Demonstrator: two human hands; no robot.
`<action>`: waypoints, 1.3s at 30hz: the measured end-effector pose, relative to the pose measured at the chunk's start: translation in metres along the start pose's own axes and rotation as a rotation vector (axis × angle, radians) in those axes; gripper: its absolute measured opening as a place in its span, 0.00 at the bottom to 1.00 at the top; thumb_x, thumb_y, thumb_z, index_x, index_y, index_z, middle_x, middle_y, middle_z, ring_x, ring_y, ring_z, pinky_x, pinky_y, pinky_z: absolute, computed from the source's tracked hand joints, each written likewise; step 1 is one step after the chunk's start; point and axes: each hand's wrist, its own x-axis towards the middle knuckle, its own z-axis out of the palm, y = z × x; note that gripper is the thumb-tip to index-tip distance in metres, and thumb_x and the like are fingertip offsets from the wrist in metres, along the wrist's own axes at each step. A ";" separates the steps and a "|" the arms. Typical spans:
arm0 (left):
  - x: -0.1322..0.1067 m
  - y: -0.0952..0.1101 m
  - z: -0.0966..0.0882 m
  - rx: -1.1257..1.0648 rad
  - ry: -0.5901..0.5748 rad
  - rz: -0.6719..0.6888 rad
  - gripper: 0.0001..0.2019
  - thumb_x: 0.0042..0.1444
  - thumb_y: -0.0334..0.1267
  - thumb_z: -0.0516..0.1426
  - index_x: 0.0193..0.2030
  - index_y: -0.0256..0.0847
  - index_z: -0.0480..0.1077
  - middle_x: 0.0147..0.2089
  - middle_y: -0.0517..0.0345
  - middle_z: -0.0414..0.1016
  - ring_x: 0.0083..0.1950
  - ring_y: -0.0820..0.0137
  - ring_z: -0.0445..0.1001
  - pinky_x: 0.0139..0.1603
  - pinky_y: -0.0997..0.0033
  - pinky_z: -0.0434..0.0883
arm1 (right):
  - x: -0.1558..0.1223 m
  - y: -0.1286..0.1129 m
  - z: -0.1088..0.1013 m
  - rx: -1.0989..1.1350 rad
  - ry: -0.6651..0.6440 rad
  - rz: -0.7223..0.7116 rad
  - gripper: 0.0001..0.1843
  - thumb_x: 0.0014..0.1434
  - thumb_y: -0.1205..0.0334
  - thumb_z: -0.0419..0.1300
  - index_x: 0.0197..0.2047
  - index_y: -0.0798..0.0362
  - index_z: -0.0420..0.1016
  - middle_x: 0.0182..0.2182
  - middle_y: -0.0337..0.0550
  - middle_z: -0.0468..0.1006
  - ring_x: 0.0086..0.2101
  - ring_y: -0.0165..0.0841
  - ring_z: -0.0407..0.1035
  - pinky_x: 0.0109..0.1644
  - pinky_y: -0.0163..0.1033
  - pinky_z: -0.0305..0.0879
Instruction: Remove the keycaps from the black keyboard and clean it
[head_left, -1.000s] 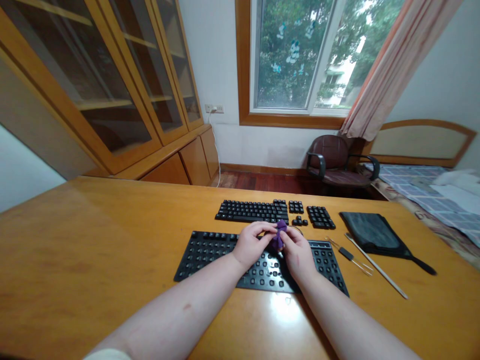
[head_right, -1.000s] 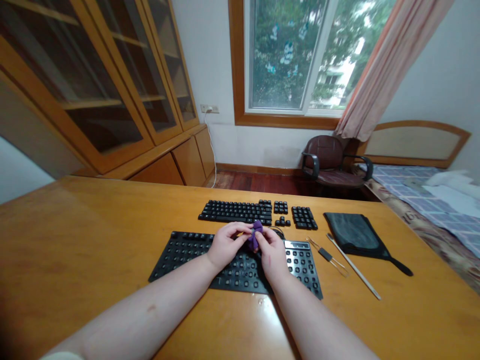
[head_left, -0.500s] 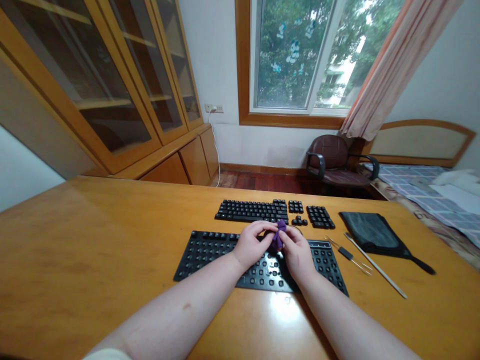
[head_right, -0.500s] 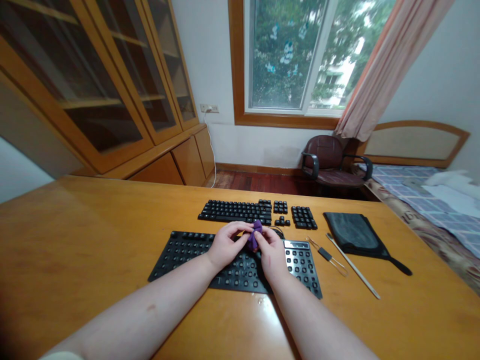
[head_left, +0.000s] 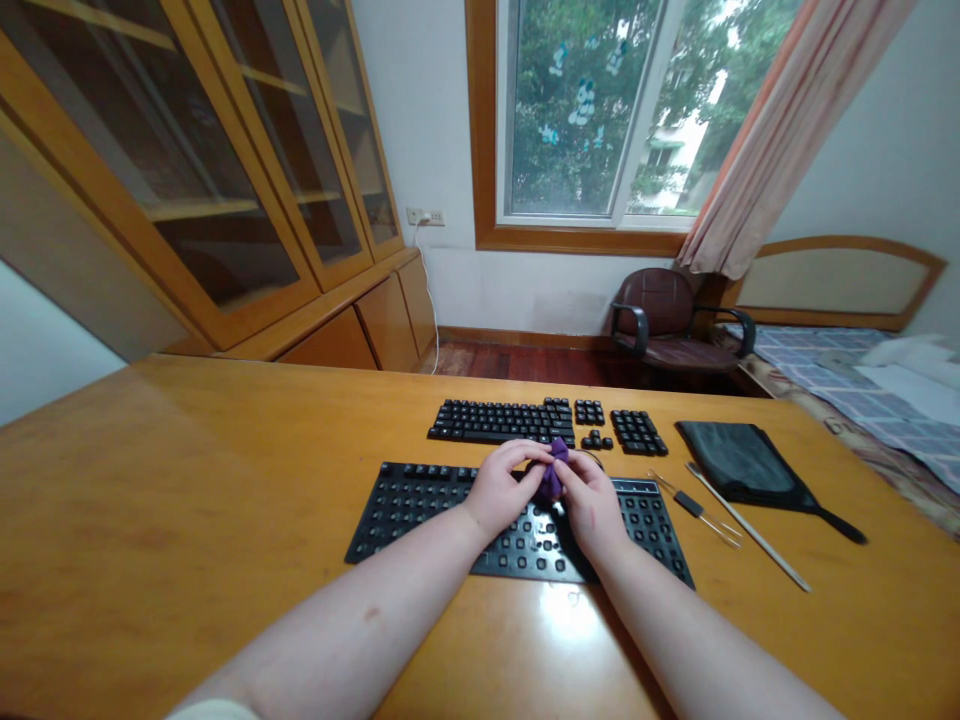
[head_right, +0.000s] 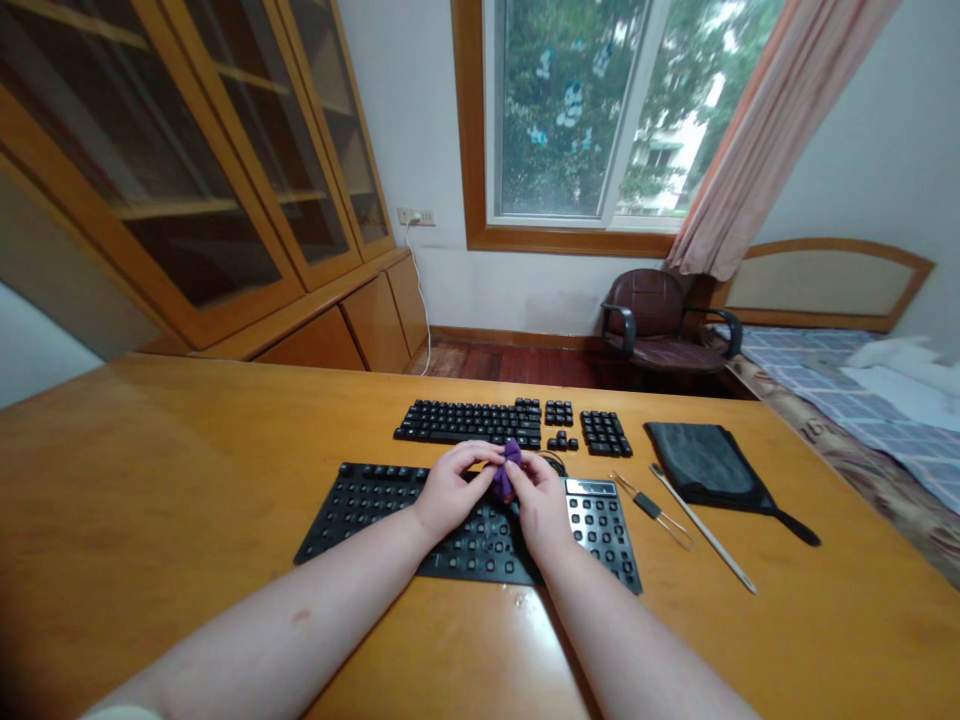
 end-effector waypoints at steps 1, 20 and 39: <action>0.000 0.000 0.000 0.000 0.001 0.000 0.08 0.51 0.27 0.56 0.35 0.41 0.74 0.41 0.54 0.78 0.45 0.67 0.74 0.51 0.61 0.71 | 0.000 0.000 0.000 -0.001 0.003 -0.001 0.16 0.51 0.52 0.63 0.39 0.54 0.76 0.28 0.41 0.75 0.25 0.30 0.65 0.29 0.35 0.61; 0.000 0.000 0.000 -0.038 -0.003 -0.043 0.07 0.51 0.27 0.57 0.35 0.41 0.74 0.41 0.54 0.77 0.46 0.67 0.74 0.51 0.63 0.70 | 0.003 0.006 -0.003 -0.001 -0.024 0.013 0.13 0.54 0.55 0.61 0.41 0.52 0.75 0.24 0.37 0.72 0.24 0.29 0.61 0.29 0.34 0.58; -0.002 0.000 0.000 0.007 0.015 -0.099 0.09 0.51 0.29 0.59 0.39 0.41 0.74 0.41 0.56 0.77 0.45 0.67 0.74 0.52 0.63 0.69 | 0.000 0.001 -0.003 -0.008 -0.001 -0.012 0.13 0.55 0.53 0.60 0.37 0.54 0.75 0.22 0.37 0.71 0.23 0.29 0.63 0.29 0.35 0.60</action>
